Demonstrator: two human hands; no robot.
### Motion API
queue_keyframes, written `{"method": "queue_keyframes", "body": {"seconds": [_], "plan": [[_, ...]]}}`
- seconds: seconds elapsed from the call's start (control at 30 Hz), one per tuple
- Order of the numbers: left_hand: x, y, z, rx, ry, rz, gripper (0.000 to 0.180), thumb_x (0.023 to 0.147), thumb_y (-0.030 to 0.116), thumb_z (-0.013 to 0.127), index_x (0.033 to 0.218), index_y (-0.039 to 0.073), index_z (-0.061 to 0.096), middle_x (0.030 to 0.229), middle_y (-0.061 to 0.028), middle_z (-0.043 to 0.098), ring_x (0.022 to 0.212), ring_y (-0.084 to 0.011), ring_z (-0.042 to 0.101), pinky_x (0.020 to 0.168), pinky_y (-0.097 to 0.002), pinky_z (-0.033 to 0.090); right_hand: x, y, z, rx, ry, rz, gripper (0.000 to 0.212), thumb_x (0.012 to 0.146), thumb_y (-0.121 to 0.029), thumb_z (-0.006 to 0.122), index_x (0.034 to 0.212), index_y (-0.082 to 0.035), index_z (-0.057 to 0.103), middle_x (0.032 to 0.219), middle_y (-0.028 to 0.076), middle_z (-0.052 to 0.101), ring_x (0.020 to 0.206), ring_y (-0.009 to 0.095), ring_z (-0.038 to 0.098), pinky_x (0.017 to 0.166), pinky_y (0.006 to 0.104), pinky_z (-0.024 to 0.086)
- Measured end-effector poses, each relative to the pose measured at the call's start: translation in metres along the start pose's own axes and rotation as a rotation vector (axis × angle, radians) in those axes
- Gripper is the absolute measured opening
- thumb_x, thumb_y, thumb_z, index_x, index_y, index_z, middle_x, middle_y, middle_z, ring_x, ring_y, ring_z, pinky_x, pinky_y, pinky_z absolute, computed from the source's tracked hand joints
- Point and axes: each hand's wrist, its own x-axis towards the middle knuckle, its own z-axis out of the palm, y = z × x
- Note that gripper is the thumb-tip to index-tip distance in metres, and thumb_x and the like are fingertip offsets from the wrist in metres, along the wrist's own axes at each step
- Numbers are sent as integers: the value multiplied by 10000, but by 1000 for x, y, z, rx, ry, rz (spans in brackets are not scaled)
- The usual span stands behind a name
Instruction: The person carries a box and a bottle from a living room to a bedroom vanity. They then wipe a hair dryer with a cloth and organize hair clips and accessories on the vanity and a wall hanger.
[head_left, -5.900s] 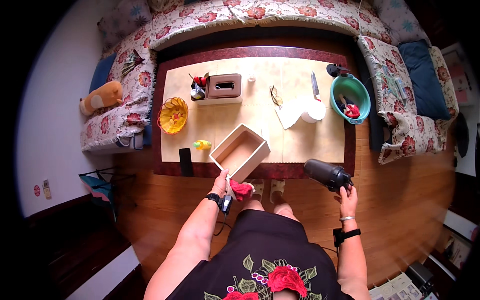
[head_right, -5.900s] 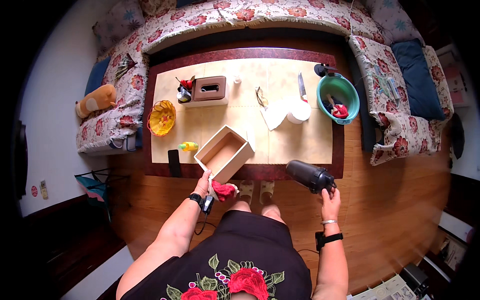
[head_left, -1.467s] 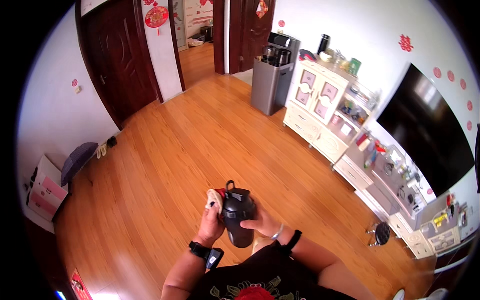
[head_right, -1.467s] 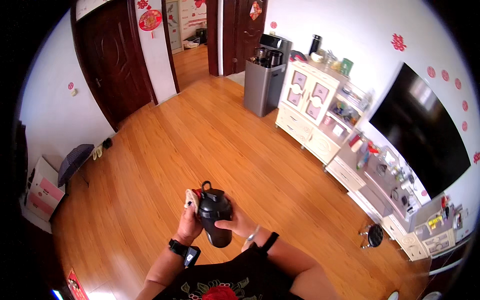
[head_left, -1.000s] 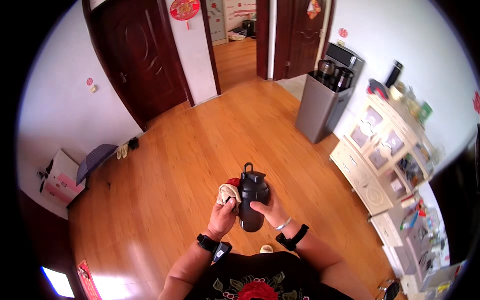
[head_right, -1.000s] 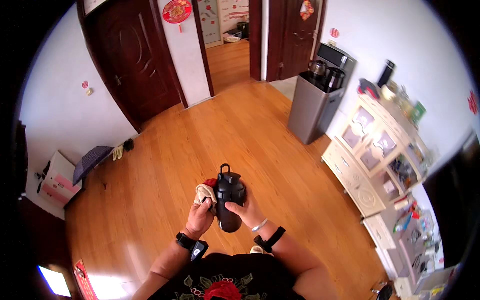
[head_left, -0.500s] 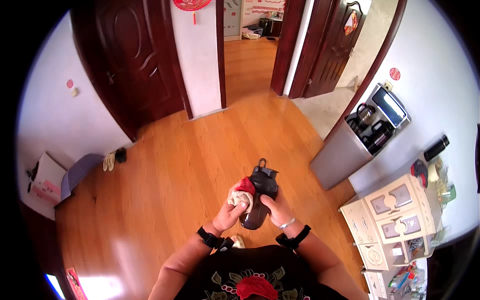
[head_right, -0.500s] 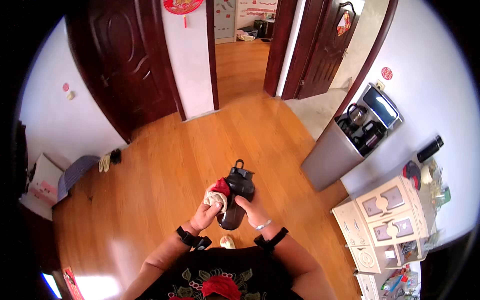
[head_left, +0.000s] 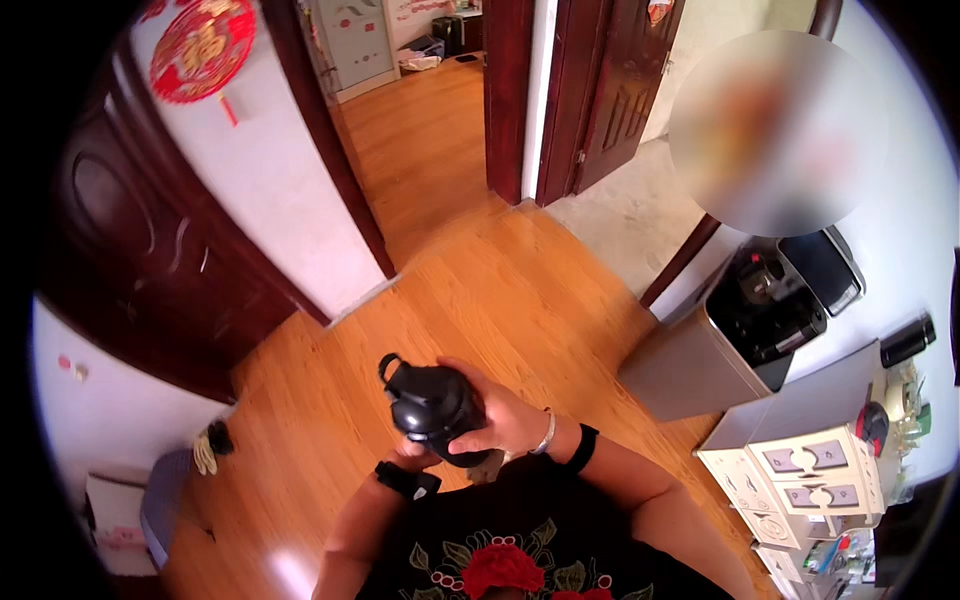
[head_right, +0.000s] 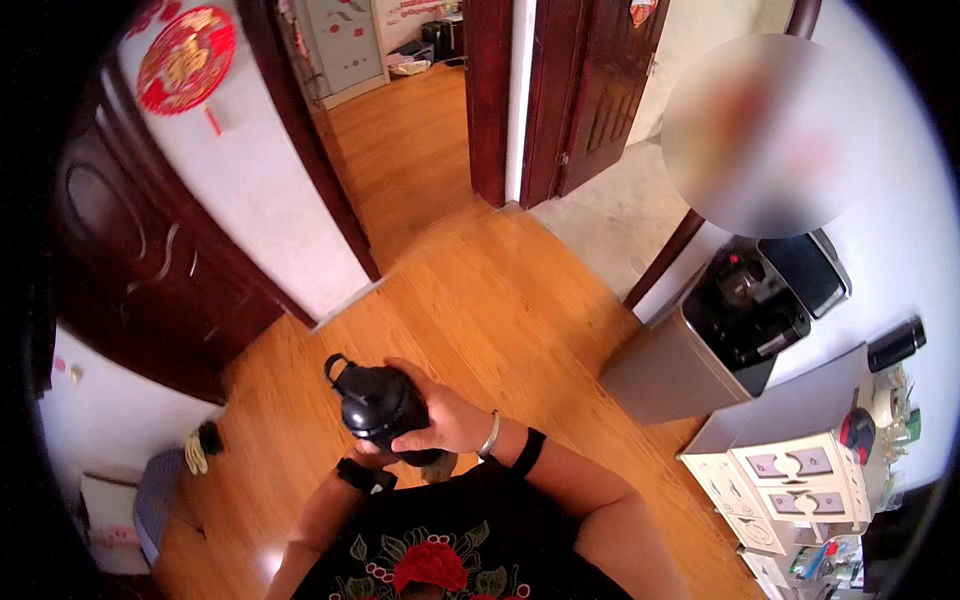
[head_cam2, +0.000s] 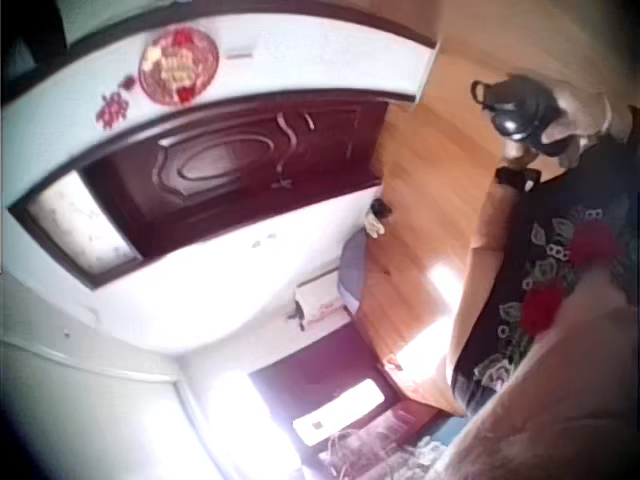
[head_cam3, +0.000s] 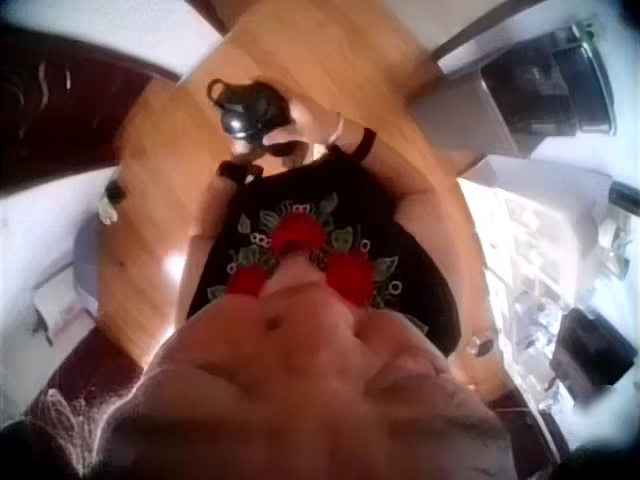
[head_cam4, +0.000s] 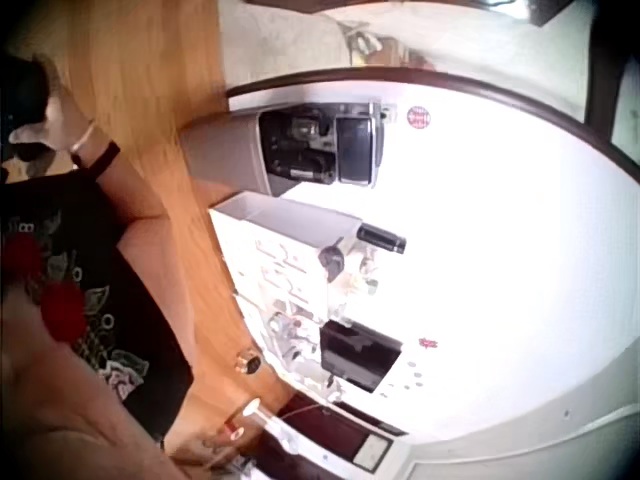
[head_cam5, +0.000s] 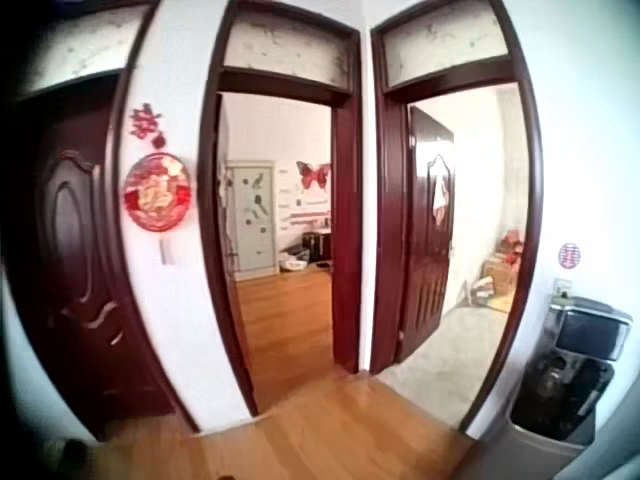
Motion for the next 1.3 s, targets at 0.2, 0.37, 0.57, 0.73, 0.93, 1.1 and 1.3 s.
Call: {"method": "queue_keyframes", "body": {"seconds": [0.2, 0.37, 0.57, 0.73, 0.93, 1.1, 1.3], "plan": [[115, 88, -29, -19, 270, 69, 497, 935, 451, 515, 1267, 80, 508, 1267, -100, 553, 1111, -242, 567, 985, -381, 464, 135, 21, -87, -127, -42, -67, 1045, 694, -163, 833, 1459, 4, 141, 1398, 146, 393, 1301, 231, 386, 1097, 361, 286], [224, 164, -84, -46, 183, 68, 558, 975, 409, 427, 1394, 46, 364, 1408, -107, 439, 1291, -267, 427, 1102, -440, 316, 246, 74, -179, -94, 271, -90, 1000, 737, -145, 801, 1457, 12, 124, 1391, 146, 392, 1272, 217, 416, 1062, 354, 351], [360, 245, -181, 144, 164, 145, 474, 911, 316, 598, 1297, 92, 440, 1264, -49, 520, 1180, -227, 489, 1031, -417, 369, 362, 116, -277, -183, 460, -48, 997, 740, -99, 778, 1466, -23, 99, 1348, 131, 424, 1238, 212, 444, 1051, 352, 357], [474, 323, -199, 133, 20, 121, 584, 931, 372, 545, 1421, 151, 315, 1404, -73, 421, 1266, -278, 431, 1044, -443, 353, 442, 105, -346, -198, 484, 63, 1015, 696, -141, 817, 1454, -25, 152, 1348, 166, 425, 1266, 247, 417, 1076, 368, 315], [585, 393, -258, 183, 17, 170, 641, 904, 409, 562, 1422, 114, 326, 1415, -78, 411, 1288, -286, 416, 1050, -471, 353, 537, 142, -436, -209, 423, 79, 1010, 686, -141, 825, 1460, -76, 179, 1341, 153, 450, 1244, 243, 452, 1049, 358, 363], [646, 452, -339, 198, 134, 175, 587, 967, 463, 425, 1405, 78, 357, 1420, -141, 399, 1287, -320, 417, 1058, -509, 342, 657, 159, -503, -250, 245, 186, 1033, 648, -209, 849, 1453, -70, 218, 1337, 153, 458, 1233, 235, 469, 1028, 368, 392], [754, 527, -358, -39, 358, 149, 731, 919, 635, 376, 1383, 71, 394, 1377, -147, 443, 1236, -312, 467, 1023, -492, 406, 793, 165, -574, -118, 60, 59, 1025, 670, -145, 831, 1468, -75, 193, 1370, 138, 421, 1237, 237, 457, 1035, 348, 385]]}}
